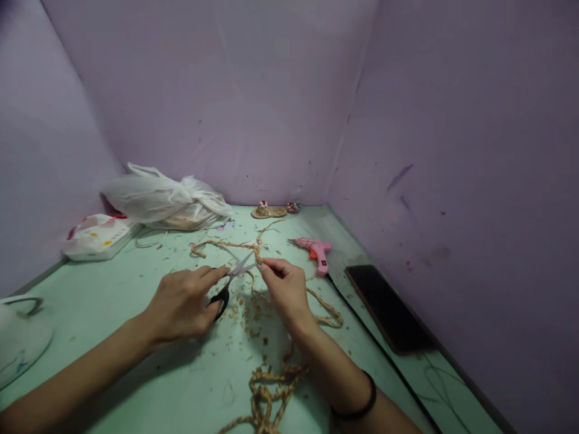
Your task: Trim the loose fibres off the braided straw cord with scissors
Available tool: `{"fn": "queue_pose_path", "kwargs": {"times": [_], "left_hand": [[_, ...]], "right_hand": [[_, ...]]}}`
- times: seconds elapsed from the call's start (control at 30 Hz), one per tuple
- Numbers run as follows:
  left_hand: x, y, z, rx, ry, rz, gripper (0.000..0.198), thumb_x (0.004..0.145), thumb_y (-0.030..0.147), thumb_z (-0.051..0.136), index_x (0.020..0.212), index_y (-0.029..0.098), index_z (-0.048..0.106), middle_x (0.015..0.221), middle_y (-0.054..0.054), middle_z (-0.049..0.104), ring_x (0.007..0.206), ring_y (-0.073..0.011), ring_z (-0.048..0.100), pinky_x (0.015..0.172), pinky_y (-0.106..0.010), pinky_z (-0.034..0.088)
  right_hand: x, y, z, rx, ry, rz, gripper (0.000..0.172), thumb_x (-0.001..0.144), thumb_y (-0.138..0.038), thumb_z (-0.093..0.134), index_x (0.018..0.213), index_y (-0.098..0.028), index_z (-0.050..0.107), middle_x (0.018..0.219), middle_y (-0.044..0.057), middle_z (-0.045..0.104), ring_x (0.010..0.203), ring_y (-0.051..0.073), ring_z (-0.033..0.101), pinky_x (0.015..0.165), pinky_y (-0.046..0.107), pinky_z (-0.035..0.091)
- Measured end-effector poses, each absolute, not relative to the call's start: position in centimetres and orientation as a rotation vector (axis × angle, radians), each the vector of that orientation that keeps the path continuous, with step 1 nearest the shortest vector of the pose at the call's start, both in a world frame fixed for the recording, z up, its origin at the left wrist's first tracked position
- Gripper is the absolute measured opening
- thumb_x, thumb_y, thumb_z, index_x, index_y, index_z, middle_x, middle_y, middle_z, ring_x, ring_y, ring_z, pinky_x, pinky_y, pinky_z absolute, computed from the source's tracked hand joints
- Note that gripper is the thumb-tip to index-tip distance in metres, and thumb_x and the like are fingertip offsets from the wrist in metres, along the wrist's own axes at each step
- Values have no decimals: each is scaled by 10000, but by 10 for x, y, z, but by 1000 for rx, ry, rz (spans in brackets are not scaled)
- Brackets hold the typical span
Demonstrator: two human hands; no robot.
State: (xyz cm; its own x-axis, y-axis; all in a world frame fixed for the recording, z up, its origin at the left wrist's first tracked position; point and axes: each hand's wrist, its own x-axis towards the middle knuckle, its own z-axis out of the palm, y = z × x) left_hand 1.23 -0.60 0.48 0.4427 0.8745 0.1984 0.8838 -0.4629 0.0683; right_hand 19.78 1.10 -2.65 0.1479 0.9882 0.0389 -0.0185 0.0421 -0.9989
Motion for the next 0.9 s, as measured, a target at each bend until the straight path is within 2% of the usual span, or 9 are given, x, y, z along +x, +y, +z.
{"fn": "queue_pose_path", "kwargs": {"times": [0.13,0.33,0.5,0.73,0.9], "left_hand": [[16,-10,2,-2559,-1558,-239,466,709,319,448,1167,239,476,904,-68,607,712,-252,582,597,-329,375],[12,-6,1,-2573,-1601,-233,477,726,308,440,1198,244,450,929,-71,627,724,-233,595,586,-305,372],[10,-4,-1,-2596,-1557,-272,501,729,299,439,1228,252,435,966,-63,639,751,-234,602,592,-306,396],[15,-10,-5,-2398,-1464,-261,510,723,246,420,1230,196,455,865,-65,643,637,-220,600,534,-315,412],[12,-5,-6,-2544,-1499,-431,482,708,236,435,1188,243,478,927,-22,663,747,-186,623,598,-272,448]], "right_hand": [[196,10,-26,-1278,-1067,962,286,603,-342,631,807,-154,699,466,-6,522,456,121,431,408,241,298],[196,9,-24,-1249,-1087,924,224,619,-303,626,775,-161,701,483,-4,521,455,115,424,404,238,292],[196,8,-23,-1262,-1118,886,240,630,-298,617,808,-162,703,520,3,542,470,114,432,409,237,299],[195,7,-22,-1283,-1154,840,273,653,-302,587,834,-132,701,543,1,545,448,93,404,399,224,282],[194,5,-19,-1280,-1193,824,266,656,-290,585,833,-131,704,555,1,551,433,82,388,392,218,278]]}}
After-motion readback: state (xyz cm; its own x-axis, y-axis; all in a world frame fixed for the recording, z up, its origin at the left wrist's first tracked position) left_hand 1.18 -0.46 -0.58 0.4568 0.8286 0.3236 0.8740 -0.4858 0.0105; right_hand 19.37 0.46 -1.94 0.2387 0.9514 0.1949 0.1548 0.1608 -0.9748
